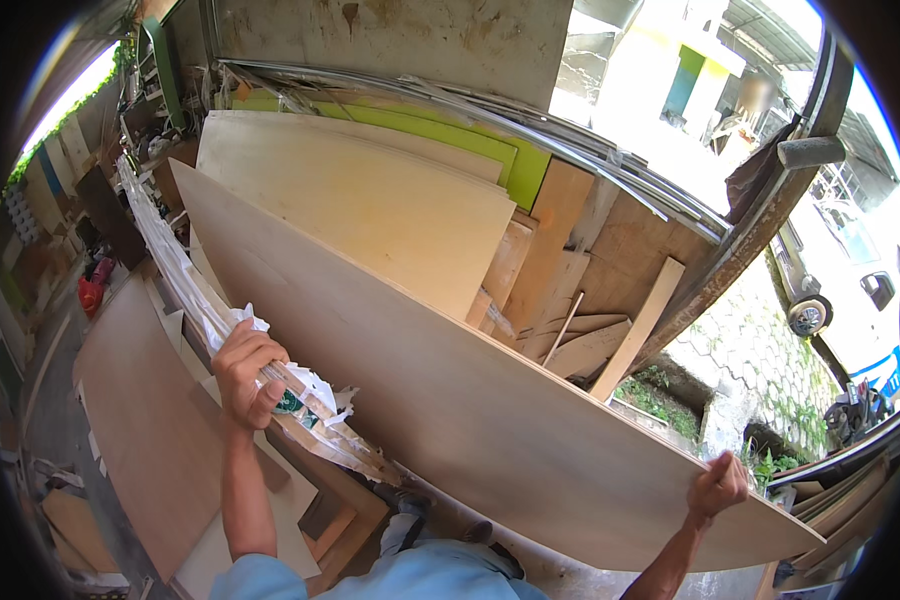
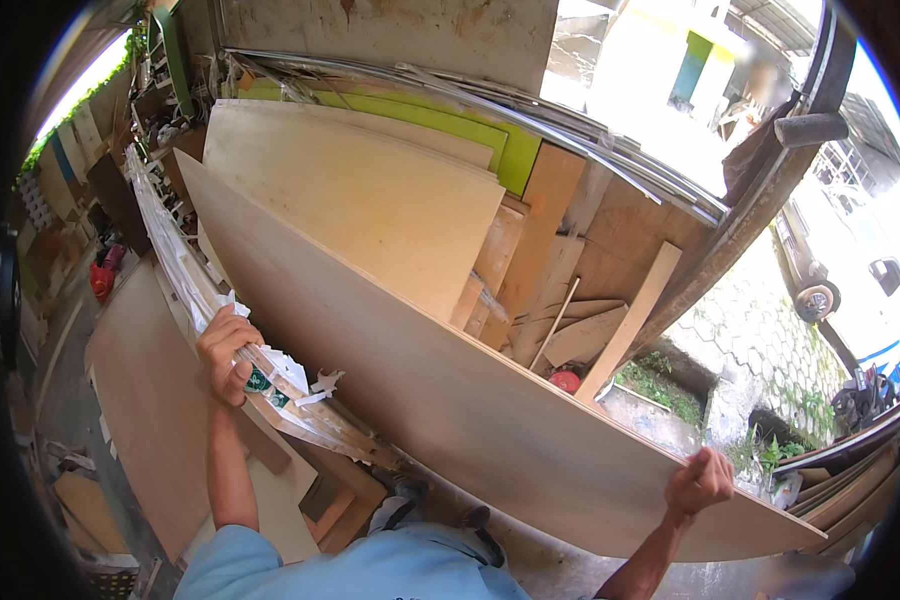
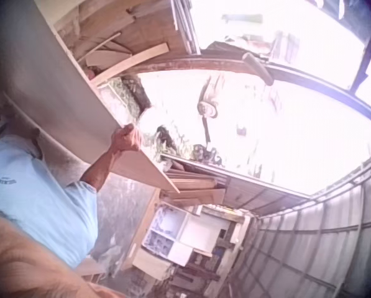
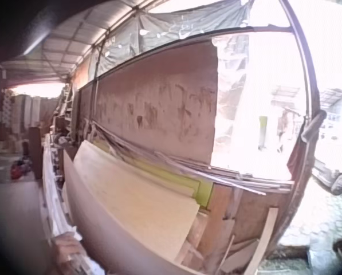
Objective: The person measures and marks a large board, hammers a guide strip onto a table, and then retrieves a large wooden panel from a stack.
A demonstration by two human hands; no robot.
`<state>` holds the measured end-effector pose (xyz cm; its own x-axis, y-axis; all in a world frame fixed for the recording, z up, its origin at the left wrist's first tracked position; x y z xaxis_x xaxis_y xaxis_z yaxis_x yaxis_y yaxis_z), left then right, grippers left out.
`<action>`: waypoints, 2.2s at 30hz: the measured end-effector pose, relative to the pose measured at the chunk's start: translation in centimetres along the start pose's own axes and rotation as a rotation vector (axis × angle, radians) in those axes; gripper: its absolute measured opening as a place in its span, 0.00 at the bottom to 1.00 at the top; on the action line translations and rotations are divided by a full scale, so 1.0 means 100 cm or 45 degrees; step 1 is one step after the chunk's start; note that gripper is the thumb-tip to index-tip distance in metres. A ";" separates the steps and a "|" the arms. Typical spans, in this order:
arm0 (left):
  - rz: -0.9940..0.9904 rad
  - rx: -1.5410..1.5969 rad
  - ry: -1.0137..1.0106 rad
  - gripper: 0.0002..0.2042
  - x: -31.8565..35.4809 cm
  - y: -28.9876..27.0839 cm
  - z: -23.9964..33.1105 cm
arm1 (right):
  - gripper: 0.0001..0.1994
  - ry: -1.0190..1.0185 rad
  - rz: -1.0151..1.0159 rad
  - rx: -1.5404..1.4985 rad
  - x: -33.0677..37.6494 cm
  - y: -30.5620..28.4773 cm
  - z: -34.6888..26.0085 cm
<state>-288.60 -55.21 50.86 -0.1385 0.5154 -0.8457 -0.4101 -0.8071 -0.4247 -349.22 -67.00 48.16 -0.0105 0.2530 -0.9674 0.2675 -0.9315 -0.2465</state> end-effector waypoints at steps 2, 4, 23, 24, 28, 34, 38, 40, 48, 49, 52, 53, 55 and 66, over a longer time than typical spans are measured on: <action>-0.015 0.001 -0.003 0.37 0.001 0.001 0.000 | 0.29 -0.032 -0.014 0.153 0.014 -0.035 0.070; -0.044 -0.005 -0.007 0.37 0.001 0.002 0.000 | 0.29 0.241 -0.015 0.275 0.034 -0.072 0.146; -0.068 -0.026 -0.039 0.40 -0.003 0.007 0.003 | 0.22 0.074 -0.361 -0.299 0.010 0.010 -0.161; -0.057 -0.030 -0.036 0.40 -0.003 0.005 0.003 | 0.22 0.080 -0.348 -0.255 0.015 0.013 -0.152; -0.045 -0.013 -0.036 0.41 0.001 0.008 -0.001 | 0.23 -0.078 -0.293 -0.200 0.015 0.022 -0.140; -0.076 -0.035 -0.074 0.43 0.000 0.008 0.000 | 0.19 -0.101 -0.285 -0.144 0.020 0.015 -0.108; -0.078 -0.059 -0.074 0.43 0.003 0.004 -0.005 | 0.16 -0.050 -0.204 -0.063 0.026 -0.014 -0.048; -0.065 -0.039 -0.091 0.43 0.004 0.011 -0.006 | 0.15 -0.042 -0.178 0.026 0.034 -0.036 -0.002; -0.092 -0.089 -0.086 0.44 0.001 0.000 0.000 | 0.20 -0.053 -0.166 0.252 0.088 -0.162 0.253; -0.094 -0.092 -0.101 0.44 0.001 0.001 0.001 | 0.21 -0.029 -0.056 0.320 0.089 -0.175 0.277; -0.098 -0.026 -0.112 0.45 0.011 0.017 -0.014 | 0.24 -0.013 0.100 0.479 0.080 -0.229 0.336; -0.112 -0.018 -0.116 0.46 0.013 0.017 -0.017 | 0.24 0.119 0.065 0.417 0.084 -0.247 0.351; -0.112 -0.055 -0.115 0.46 0.011 0.009 -0.011 | 0.25 0.530 -0.047 0.166 0.077 -0.241 0.332; -0.111 -0.038 -0.099 0.44 0.013 0.009 -0.016 | 0.21 0.163 -0.492 -0.118 0.017 -0.025 -0.114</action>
<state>-287.71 -55.75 48.81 -0.1734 0.6041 -0.7778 -0.3970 -0.7657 -0.5061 -338.92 -61.29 47.82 -0.0087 0.6152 -0.7883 0.3529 -0.7357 -0.5780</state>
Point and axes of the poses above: each hand's wrist, its own x-axis away from the middle knuckle, its own y-axis out of the palm, z = x × y, the point moved 3 cm from there along -x, towards the middle knuckle, and after that the axes turned 11 degrees about z, right-handed, at the moved point
